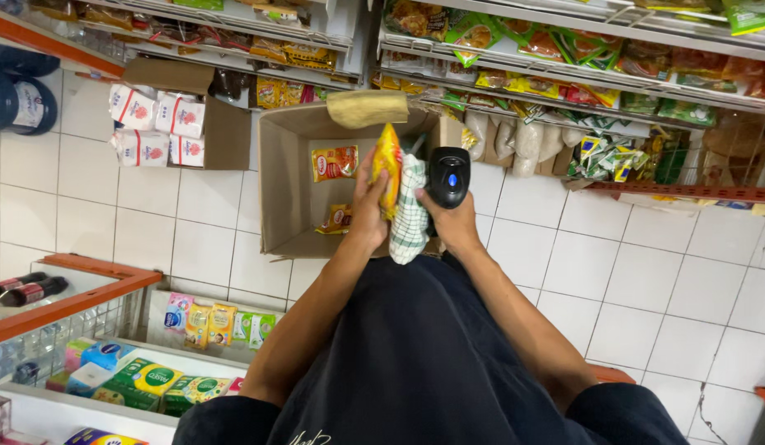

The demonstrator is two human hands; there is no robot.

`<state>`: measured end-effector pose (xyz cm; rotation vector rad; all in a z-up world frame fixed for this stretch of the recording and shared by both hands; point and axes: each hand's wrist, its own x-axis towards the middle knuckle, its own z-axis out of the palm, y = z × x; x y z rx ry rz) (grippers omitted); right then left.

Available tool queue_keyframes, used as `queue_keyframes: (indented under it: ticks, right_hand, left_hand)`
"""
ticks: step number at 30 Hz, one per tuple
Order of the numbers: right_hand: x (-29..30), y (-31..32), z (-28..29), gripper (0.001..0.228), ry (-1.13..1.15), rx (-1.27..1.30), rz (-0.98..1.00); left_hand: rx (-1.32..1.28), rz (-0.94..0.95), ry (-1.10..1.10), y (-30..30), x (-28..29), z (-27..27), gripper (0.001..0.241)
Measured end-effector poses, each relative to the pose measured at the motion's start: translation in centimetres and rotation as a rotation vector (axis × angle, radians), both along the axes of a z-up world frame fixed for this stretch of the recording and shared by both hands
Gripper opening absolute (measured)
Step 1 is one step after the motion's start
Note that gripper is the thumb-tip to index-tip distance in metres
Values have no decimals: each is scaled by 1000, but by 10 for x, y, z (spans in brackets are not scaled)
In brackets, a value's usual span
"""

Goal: The person scans seasoning packets with a handheld barcode scanner and places them into a cardboard box on the floor.

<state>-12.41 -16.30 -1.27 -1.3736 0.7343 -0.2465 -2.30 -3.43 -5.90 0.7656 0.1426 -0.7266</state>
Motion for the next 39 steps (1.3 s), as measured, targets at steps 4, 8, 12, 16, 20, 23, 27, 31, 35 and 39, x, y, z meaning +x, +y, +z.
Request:
queue_keyframes:
  ticks: [4, 8, 12, 16, 20, 23, 27, 31, 35, 39]
  right_hand:
    - [-11, -33, -15, 24, 39, -288, -101]
    - [-10, -83, -44, 29, 49, -579, -139]
    - [0, -99, -78, 43, 70, -855, 36]
    - [-2, -67, -91, 59, 137, -886, 31]
    - [0, -43, -87, 61, 48, -838, 220]
    - [5, -45, -76, 54, 78, -908, 335]
    - [10, -47, -56, 29, 19, -834, 331]
    - [18, -37, -27, 35, 129, -268, 94]
    - [25, -14, 7, 37, -231, 49, 69]
    - [34, -17, 43, 42, -301, 81, 146]
  left_hand:
    - [39, 120, -1, -2, 12, -20, 54]
    - [120, 167, -23, -1, 25, -45, 52]
    - [313, 176, -41, -1, 23, -51, 53]
    - [521, 148, -391, 12, 20, -38, 52]
    - [614, 118, -552, 29, 23, -34, 52]
    - [600, 171, -707, 39, 31, -35, 41]
    - [484, 157, -720, 49, 39, -18, 30]
    - [193, 15, -443, 40, 34, 23, 36]
    - [209, -187, -362, 15, 19, 49, 54]
    - [224, -92, -473, -8, 19, 51, 46]
